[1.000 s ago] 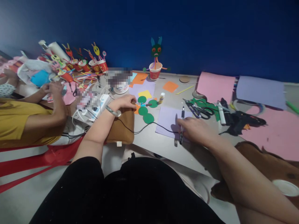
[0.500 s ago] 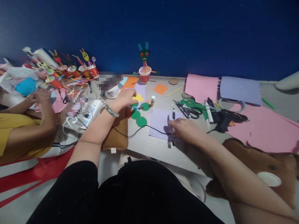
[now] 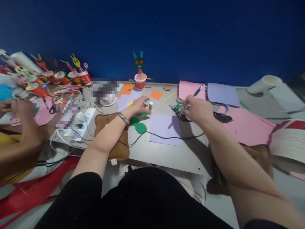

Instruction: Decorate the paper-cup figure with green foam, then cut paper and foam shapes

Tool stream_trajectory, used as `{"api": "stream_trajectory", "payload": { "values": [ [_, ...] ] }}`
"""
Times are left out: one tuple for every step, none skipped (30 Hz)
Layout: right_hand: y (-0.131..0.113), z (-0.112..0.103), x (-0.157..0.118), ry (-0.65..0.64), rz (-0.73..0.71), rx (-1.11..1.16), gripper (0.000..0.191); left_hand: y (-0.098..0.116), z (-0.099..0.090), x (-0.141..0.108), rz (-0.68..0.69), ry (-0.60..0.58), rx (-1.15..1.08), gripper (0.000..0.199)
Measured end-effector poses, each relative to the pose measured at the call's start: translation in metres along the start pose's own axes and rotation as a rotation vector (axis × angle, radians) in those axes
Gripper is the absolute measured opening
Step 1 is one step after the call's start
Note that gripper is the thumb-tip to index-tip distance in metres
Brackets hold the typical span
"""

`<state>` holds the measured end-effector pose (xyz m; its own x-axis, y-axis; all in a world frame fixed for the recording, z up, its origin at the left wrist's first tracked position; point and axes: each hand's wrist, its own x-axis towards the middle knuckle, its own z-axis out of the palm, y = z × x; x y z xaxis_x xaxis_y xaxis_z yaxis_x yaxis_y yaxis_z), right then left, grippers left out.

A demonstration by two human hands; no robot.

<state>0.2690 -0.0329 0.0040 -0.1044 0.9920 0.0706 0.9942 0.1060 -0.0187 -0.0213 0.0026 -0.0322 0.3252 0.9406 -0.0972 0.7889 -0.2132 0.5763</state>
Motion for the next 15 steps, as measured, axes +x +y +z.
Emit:
{"api": "stream_trajectory", "payload": {
  "values": [
    [0.002, 0.001, 0.014, 0.008, 0.042, -0.005, 0.029, -0.002, 0.002, 0.001, 0.012, 0.015, 0.002, 0.077],
    [0.004, 0.004, 0.028, 0.002, 0.083, -0.009, 0.032, -0.003, 0.004, 0.002, 0.021, 0.028, 0.005, 0.073],
    [0.004, 0.007, 0.042, -0.024, 0.129, -0.012, 0.035, -0.003, 0.006, 0.003, 0.027, 0.035, 0.007, 0.068],
    [0.005, 0.012, 0.054, -0.044, 0.157, -0.012, 0.037, -0.003, 0.007, 0.003, 0.034, 0.036, 0.009, 0.064],
    [0.005, 0.017, 0.064, -0.052, 0.173, -0.008, 0.039, -0.003, 0.009, 0.004, 0.043, 0.032, 0.009, 0.060],
    [0.004, 0.021, 0.071, -0.055, 0.185, 0.006, 0.040, -0.003, 0.011, 0.004, 0.052, 0.029, 0.006, 0.057],
    [0.004, 0.025, 0.077, -0.044, 0.194, 0.019, 0.039, -0.003, 0.012, 0.004, 0.057, 0.028, 0.005, 0.054],
    [0.004, 0.028, 0.081, -0.034, 0.193, 0.030, 0.035, -0.003, 0.013, 0.004, 0.059, 0.029, 0.003, 0.051],
    [0.005, 0.029, 0.084, -0.023, 0.190, 0.042, 0.030, -0.003, 0.013, 0.004, 0.058, 0.033, 0.003, 0.048],
    [0.006, 0.028, 0.086, -0.013, 0.185, 0.052, 0.023, -0.003, 0.013, 0.004, 0.057, 0.038, 0.002, 0.045],
    [0.009, 0.027, 0.088, -0.005, 0.181, 0.061, 0.017, -0.003, 0.013, 0.005, 0.059, 0.041, 0.001, 0.043],
    [0.012, 0.024, 0.090, 0.011, 0.190, 0.070, 0.012, -0.004, 0.012, 0.005, 0.063, 0.041, -0.001, 0.041],
    [0.018, 0.019, 0.093, 0.035, 0.210, 0.077, 0.010, -0.005, 0.012, 0.005, 0.069, 0.038, -0.003, 0.039],
    [0.025, 0.014, 0.097, 0.069, 0.246, 0.079, 0.010, -0.005, 0.011, 0.006, 0.073, 0.034, -0.002, 0.039],
    [0.034, 0.007, 0.101, 0.128, 0.293, 0.076, 0.012, -0.006, 0.011, 0.007, 0.075, 0.031, 0.002, 0.039]
  ]
}}
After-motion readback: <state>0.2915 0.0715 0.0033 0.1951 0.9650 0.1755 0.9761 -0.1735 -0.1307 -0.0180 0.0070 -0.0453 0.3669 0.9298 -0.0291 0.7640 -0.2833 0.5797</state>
